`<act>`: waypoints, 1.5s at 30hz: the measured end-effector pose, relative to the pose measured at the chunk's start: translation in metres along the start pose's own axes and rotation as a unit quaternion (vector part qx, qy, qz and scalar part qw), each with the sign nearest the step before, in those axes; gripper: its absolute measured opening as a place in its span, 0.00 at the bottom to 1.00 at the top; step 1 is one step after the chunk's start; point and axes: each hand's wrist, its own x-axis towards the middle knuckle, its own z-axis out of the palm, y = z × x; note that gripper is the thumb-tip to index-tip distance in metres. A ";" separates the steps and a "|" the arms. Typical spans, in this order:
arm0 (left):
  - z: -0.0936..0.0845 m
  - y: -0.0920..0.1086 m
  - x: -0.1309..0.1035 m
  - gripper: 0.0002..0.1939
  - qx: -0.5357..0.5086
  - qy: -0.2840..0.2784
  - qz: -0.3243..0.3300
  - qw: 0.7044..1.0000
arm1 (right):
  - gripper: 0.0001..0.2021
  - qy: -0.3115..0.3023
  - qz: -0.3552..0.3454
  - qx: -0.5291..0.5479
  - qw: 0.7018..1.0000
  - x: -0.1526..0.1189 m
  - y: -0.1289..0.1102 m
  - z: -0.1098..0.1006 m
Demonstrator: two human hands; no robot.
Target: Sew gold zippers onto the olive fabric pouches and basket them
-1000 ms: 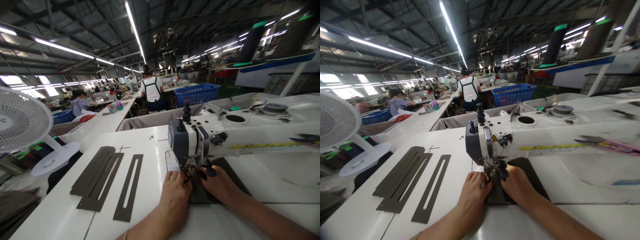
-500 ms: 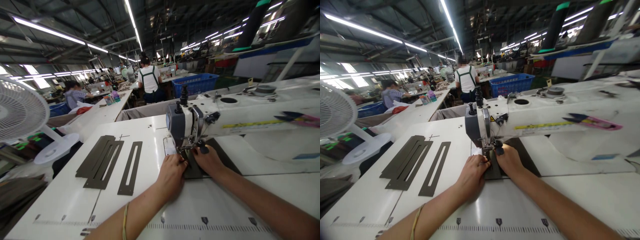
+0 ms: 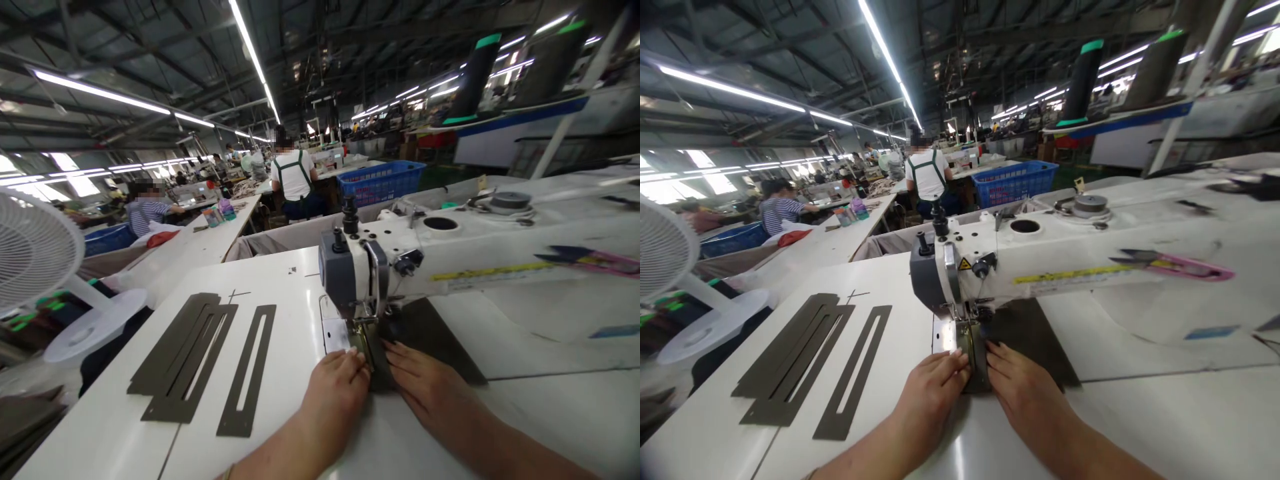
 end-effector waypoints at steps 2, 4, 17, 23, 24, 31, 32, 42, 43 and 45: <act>0.002 -0.003 0.002 0.13 0.005 0.015 0.004 1.000 | 0.18 0.002 0.004 0.004 1.000 0.000 0.002 0.001; 0.004 -0.005 0.003 0.14 0.005 0.021 0.005 1.000 | 0.18 0.006 0.012 0.010 1.000 0.001 0.004 0.003; 0.040 -0.029 0.000 0.15 -0.005 0.094 -0.059 0.994 | 0.18 0.034 0.059 0.048 0.997 0.031 0.016 0.004; 0.056 -0.038 -0.002 0.18 -0.026 0.085 -0.068 0.994 | 0.18 0.013 0.081 0.056 0.995 0.036 0.022 0.011; 0.057 -0.039 0.000 0.19 -0.021 0.091 -0.068 0.993 | 0.17 0.008 0.081 0.057 0.995 0.035 0.024 0.013; 0.033 -0.038 0.012 0.14 -0.042 -0.006 -0.063 0.997 | 0.14 0.002 0.060 0.049 0.997 0.021 0.039 0.031; 0.030 -0.038 0.012 0.13 -0.050 -0.024 -0.057 0.997 | 0.14 0.006 0.059 0.046 0.997 0.019 0.041 0.034; 0.035 -0.041 0.012 0.14 -0.049 0.001 -0.073 0.996 | 0.14 0.023 0.047 0.036 0.998 0.023 0.043 0.034; 0.035 -0.041 0.012 0.13 -0.050 0.003 -0.073 0.996 | 0.14 0.018 0.048 0.035 0.998 0.024 0.043 0.034; 0.033 -0.041 0.012 0.11 -0.055 0.003 -0.074 0.996 | 0.14 0.001 0.053 0.031 0.998 0.023 0.043 0.033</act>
